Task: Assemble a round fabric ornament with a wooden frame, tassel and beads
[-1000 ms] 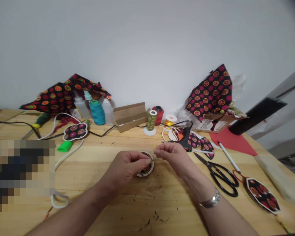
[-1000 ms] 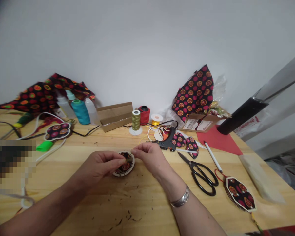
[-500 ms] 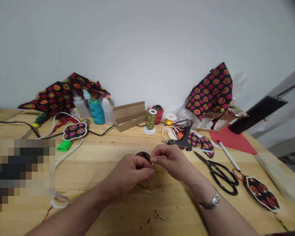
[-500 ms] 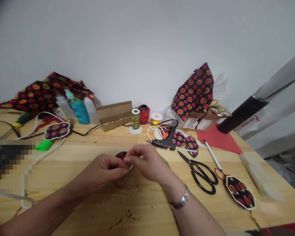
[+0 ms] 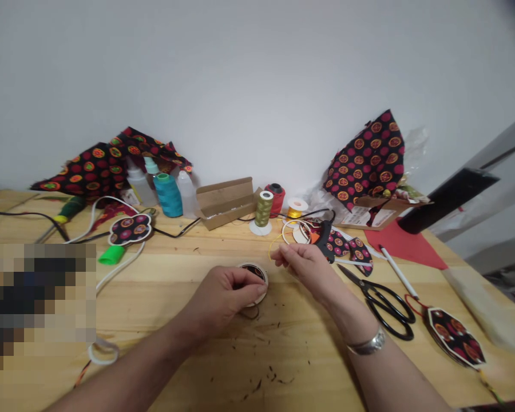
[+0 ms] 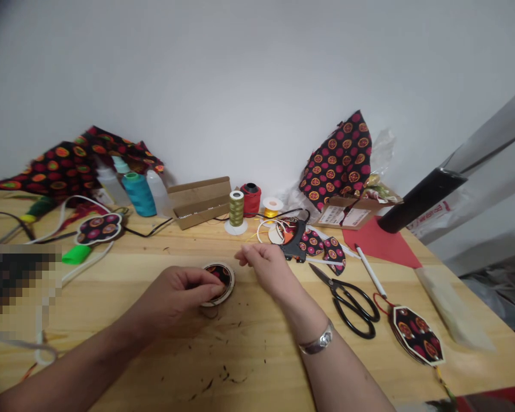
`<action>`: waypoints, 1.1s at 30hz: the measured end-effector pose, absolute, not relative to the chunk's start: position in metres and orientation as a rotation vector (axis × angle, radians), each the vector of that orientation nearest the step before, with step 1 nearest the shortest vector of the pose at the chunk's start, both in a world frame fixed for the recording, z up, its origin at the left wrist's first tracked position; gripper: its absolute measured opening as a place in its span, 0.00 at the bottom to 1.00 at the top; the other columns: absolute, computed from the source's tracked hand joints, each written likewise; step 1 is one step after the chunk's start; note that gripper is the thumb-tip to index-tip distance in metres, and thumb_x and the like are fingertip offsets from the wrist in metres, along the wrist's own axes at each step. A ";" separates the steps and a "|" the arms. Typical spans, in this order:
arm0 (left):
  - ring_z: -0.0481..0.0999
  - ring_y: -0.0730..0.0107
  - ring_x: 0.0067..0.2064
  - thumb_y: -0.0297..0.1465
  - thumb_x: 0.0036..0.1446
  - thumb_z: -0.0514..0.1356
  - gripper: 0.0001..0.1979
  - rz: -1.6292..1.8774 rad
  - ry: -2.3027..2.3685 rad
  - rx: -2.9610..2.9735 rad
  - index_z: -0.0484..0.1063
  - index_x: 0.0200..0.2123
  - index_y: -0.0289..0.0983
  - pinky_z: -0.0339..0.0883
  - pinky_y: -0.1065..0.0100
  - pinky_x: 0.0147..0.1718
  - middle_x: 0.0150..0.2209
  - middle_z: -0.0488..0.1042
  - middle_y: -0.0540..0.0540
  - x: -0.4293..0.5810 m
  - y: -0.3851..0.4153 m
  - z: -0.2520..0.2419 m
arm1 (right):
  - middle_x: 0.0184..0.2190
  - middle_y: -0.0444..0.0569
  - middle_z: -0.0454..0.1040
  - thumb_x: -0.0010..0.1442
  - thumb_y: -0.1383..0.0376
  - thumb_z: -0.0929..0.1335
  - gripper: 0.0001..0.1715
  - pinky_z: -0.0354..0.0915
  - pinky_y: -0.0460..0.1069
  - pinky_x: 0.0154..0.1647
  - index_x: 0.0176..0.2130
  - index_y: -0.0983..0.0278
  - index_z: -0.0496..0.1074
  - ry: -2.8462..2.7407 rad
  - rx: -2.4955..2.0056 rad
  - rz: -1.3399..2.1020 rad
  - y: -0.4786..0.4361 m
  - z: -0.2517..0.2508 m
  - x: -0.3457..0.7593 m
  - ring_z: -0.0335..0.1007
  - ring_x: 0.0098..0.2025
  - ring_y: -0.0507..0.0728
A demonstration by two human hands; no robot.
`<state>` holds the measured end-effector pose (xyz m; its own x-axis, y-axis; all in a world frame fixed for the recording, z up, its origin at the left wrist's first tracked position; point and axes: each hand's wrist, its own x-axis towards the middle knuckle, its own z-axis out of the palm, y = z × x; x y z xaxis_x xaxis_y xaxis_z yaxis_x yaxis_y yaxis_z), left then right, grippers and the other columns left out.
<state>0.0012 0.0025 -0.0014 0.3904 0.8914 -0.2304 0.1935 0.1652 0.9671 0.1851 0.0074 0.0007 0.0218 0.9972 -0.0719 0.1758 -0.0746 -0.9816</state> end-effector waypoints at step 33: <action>0.51 0.81 0.18 0.35 0.46 0.66 0.10 0.774 0.983 1.025 0.77 0.21 0.34 0.42 0.73 0.18 0.13 0.60 0.56 -0.001 0.007 0.000 | 0.26 0.44 0.79 0.43 0.67 0.75 0.08 0.64 0.49 0.39 0.29 0.64 0.80 -1.190 -1.160 1.616 0.002 0.007 0.189 0.70 0.28 0.49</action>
